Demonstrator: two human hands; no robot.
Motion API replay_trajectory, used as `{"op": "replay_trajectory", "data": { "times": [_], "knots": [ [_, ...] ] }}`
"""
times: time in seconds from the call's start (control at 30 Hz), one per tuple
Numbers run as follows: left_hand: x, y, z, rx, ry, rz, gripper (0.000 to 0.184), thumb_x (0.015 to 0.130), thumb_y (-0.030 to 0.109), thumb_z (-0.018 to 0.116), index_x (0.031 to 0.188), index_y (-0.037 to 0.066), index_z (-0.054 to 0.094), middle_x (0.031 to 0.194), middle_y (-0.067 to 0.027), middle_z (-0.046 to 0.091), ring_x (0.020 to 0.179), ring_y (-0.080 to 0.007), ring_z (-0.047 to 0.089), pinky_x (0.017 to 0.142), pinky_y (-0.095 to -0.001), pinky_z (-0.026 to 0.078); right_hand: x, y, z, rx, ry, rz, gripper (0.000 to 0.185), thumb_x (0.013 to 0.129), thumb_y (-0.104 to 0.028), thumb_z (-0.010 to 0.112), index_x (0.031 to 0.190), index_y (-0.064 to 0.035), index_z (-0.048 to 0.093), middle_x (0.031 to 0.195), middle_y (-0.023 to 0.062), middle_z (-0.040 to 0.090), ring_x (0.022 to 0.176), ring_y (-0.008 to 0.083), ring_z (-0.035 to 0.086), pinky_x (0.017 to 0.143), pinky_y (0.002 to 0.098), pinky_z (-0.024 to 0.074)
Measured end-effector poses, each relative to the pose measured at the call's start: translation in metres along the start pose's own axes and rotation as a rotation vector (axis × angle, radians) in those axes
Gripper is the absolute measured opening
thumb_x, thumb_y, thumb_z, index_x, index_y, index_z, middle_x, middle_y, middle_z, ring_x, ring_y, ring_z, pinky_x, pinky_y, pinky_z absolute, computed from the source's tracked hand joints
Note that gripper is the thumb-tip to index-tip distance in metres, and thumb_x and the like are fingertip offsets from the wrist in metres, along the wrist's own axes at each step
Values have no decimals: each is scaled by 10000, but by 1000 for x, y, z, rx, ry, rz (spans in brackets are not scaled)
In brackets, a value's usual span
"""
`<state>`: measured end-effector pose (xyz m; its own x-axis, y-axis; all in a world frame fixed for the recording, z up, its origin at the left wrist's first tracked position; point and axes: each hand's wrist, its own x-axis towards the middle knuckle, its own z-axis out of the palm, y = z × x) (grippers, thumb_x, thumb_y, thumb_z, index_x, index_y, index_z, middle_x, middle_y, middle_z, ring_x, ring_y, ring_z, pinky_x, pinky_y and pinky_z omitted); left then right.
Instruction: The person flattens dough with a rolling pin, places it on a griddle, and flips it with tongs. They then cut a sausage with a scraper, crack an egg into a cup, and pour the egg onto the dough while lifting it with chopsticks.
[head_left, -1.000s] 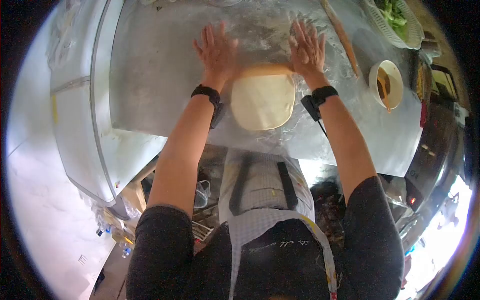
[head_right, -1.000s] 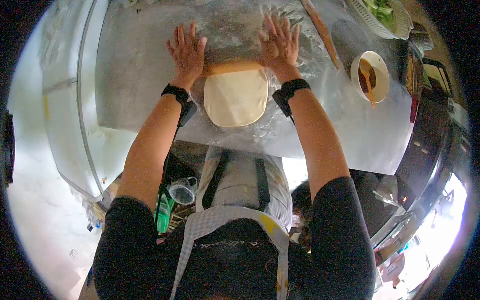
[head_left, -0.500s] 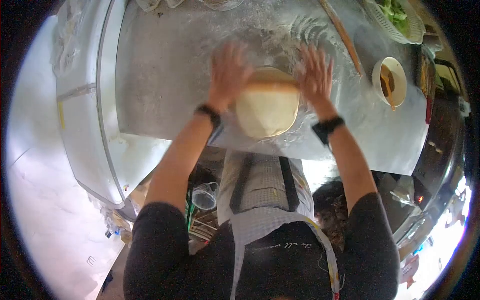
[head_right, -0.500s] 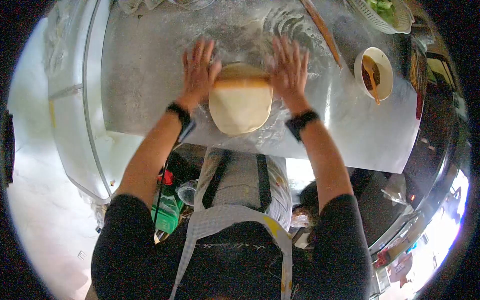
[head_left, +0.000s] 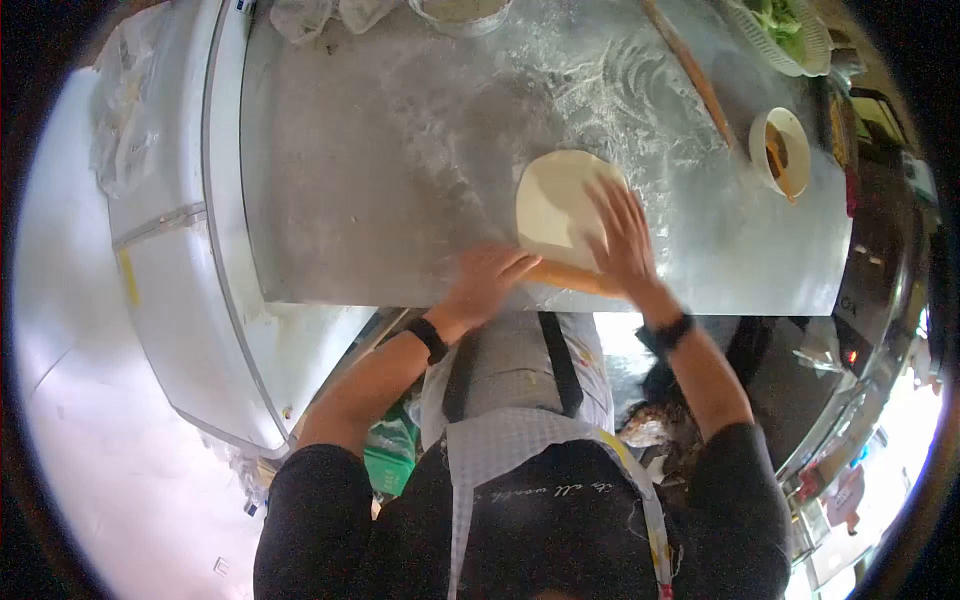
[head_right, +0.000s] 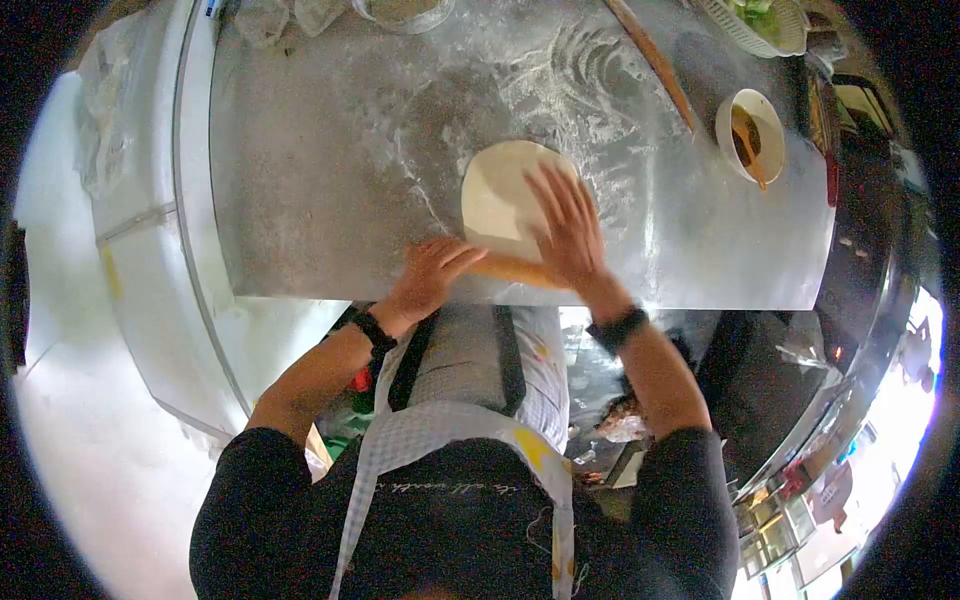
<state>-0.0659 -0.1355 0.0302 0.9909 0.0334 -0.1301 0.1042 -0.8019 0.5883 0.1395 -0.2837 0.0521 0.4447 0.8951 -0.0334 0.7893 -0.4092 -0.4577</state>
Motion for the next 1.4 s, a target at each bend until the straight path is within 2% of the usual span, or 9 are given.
{"op": "replay_trajectory", "data": {
  "times": [0.17,0.27,0.4,0.5,0.77,0.9,0.97,1.23,1.4],
  "knots": [
    [-7,-1,-11,-214,188,59,393,737,-1,500,1091,124,616,1056,-53,602,1008,-258,551,859,-384,422,116,28,4,-43,-283,97,505,628,-292,740,1071,-130,560,998,106,596,949,304,559,812,428,438],
    [-24,3,-12,-254,233,69,373,743,9,504,1084,106,617,1044,-62,608,983,-258,565,837,-384,438,127,34,-1,-29,-367,-378,346,647,-280,736,875,-77,574,784,114,598,796,293,591,696,416,456],
    [-38,0,-9,-258,142,85,366,750,21,502,1088,105,615,1044,-65,607,984,-260,564,843,-390,435,137,-4,-22,247,-652,-134,308,726,-277,692,866,-42,551,778,107,570,780,270,572,715,373,460],
    [-43,0,-8,-377,71,101,371,752,28,496,1090,121,617,1064,-60,599,1013,-257,548,870,-388,413,164,19,-2,314,-373,-199,370,807,-307,634,1031,-26,548,849,134,626,778,242,614,677,363,479],
    [-40,-12,-18,-261,24,123,376,758,46,490,1103,131,614,1093,-47,585,1027,-246,533,878,-386,395,98,36,-15,-64,-211,419,513,615,-519,707,974,-155,660,895,108,666,868,278,633,777,431,458],
    [-27,-24,-21,-289,90,227,356,744,33,527,1086,100,601,1026,-83,592,940,-274,568,808,-397,439,38,11,-9,53,-161,532,360,744,-369,649,971,-90,628,882,135,656,859,312,628,752,432,466],
    [-22,-24,-29,-203,144,245,382,741,25,496,1087,129,620,1058,-50,595,1011,-253,543,862,-392,418,20,6,2,641,71,728,330,774,-314,618,952,-37,604,830,154,646,804,255,635,721,404,483],
    [16,-45,-39,-71,12,358,376,736,30,492,1078,118,619,1043,-60,590,994,-268,542,860,-397,427,-36,-8,30,847,302,1077,312,859,-210,561,1057,29,526,637,78,600,494,185,575,455,315,452],
    [45,-52,-48,-132,31,379,358,759,41,492,1087,116,612,1045,-56,589,1009,-264,534,873,-383,422,-65,-40,4,162,233,1182,490,835,-220,599,1264,-91,403,1136,177,550,916,321,588,763,393,488]
  ]
}}
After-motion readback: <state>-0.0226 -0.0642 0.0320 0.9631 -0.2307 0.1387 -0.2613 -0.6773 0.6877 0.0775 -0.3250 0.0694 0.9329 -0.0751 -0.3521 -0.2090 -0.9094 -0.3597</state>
